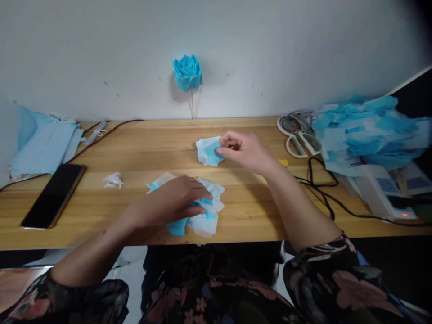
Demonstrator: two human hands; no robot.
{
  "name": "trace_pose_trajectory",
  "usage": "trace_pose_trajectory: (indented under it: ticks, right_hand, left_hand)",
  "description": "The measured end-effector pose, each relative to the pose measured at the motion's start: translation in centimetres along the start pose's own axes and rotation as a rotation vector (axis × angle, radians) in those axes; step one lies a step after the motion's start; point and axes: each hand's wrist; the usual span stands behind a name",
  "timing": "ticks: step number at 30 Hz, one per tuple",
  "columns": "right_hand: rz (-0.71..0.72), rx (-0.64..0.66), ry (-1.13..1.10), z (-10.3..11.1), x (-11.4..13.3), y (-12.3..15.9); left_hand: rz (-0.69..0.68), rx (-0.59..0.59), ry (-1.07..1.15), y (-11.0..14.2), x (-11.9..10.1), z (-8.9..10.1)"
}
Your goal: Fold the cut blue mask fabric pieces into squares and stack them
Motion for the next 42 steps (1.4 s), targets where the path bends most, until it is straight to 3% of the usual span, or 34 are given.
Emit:
trace_pose_trajectory:
  ticks: [2,4,6,8,12,14,21,25,29,42]
  right_hand:
    - [-0.040,-0.082,-0.229,-0.3,-0.3,-0.4]
    - [-0.062,-0.132,-0.367,-0.7,-0.5,-0.7]
    - [-0.082,-0.162,-0.446,-1.2,-0.7,-0.9]
    - [-0.099,-0.178,-0.487,-1.6,-0.8,-1.0]
    - [-0.108,-0.202,-0.475,-2.3,-0.7,-0.9]
    - [-0.114,-0.214,-0.456,-2.5,-0.6,-0.9]
    - [-0.135,-0.169,-0.464,-3.2,-0.7,-0.8]
    - [-0.118,-0.120,-0.493,-3.3,-0.8,-0.7]
    - [-0.106,-0.085,-0.502,-3.3,-0.6,-0.6]
    - [-0.088,-0.245,-0.436,-3.5,-0.9,-0.6]
  left_hand:
    - [-0.045,-0.173,0.072,-0.2,0.1,0.6]
    - [-0.074,-0.431,0.153,-0.9,0.3,1.4]
    - [-0.039,-0.697,0.186,-2.0,0.9,2.0]
    - [0.059,-0.839,0.207,-3.4,1.8,2.3]
    - [0.164,-0.837,0.399,-6.3,3.5,1.8]
    - [0.140,-0.827,0.530,-7.1,4.1,1.3]
    - [0.057,-0.913,0.868,-6.7,4.9,0.6]
    - [0.063,-0.946,0.865,-6.4,4.8,0.8]
    - [0.067,-0.879,0.825,-6.4,4.6,0.7]
    - [0.060,-0.854,0.690,-6.1,3.8,1.0]
Point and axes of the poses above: each hand's wrist, its own y-axis away from the middle knuckle, its own z-axis out of the back of the hand, x = y × z, and after that the axes turned 15 degrees about y, right-handed
